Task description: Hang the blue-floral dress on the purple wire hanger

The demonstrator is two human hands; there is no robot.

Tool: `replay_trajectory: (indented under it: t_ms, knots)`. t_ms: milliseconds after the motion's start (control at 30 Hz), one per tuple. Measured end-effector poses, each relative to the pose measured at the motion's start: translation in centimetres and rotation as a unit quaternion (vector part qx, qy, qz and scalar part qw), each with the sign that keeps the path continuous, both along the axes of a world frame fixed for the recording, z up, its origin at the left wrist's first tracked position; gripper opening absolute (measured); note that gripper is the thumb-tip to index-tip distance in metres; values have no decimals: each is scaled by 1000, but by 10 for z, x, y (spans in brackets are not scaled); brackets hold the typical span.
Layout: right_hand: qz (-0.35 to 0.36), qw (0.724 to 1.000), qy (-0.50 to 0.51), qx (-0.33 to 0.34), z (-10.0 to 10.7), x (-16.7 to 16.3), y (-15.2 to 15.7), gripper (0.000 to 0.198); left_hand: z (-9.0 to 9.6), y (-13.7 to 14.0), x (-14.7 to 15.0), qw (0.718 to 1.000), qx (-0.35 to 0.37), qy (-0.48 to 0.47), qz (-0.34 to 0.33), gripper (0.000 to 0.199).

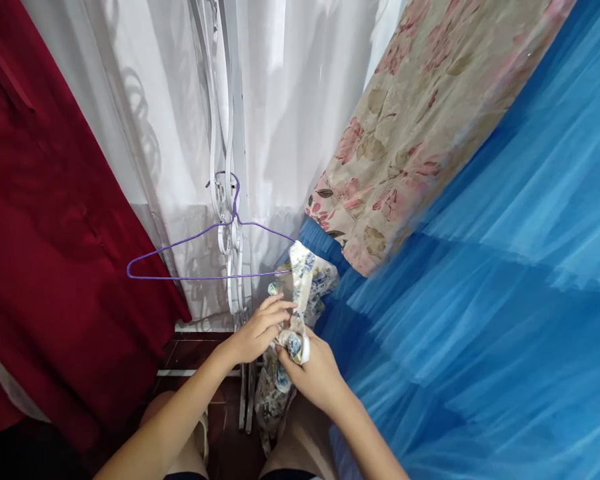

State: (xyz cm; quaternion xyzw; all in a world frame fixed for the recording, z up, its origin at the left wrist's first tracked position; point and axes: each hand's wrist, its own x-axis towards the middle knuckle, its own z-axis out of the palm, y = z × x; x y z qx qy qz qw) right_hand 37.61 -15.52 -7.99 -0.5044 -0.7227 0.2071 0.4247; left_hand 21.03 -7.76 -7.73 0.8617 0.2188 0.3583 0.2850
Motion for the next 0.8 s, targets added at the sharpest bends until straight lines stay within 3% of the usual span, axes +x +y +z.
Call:
replay_trajectory:
  t_ms: [100, 200, 300, 400, 467, 567, 667, 733, 800]
  knots:
    - [82, 995, 35, -54, 19, 12, -12, 20, -11, -5, -4, 997, -21, 34, -60, 34]
    - [109, 962, 189, -167, 21, 26, -19, 28, -27, -9, -20, 996, -29, 40, -71, 32]
    - [129, 928, 252, -242, 16, 33, -22, 32, -43, -10, -55, 1000, -18, 22, -5, 29]
    - [143, 930, 210, -264, 15, 34, -18, 35, -56, -2, -107, 995, -25, 1, 96, 32]
    - [132, 940, 188, -252, 19, 32, -10, 39, -59, 7, -148, 988, -30, 63, 136, 32]
    - [134, 956, 146, -218, 30, 27, 7, 35, -48, 18, -206, 963, -6, 213, 164, 21]
    - [167, 963, 102, -184, 44, 14, 28, 14, -18, 24, -250, 932, 62, 257, 248, 21]
    - [165, 969, 91, -158, 52, 2, 45, 23, 8, 30, -265, 906, 91, 254, 327, 27]
    - [128, 982, 72, -118, 60, -11, 64, 44, 31, 42, -271, 893, 68, 220, 387, 31]
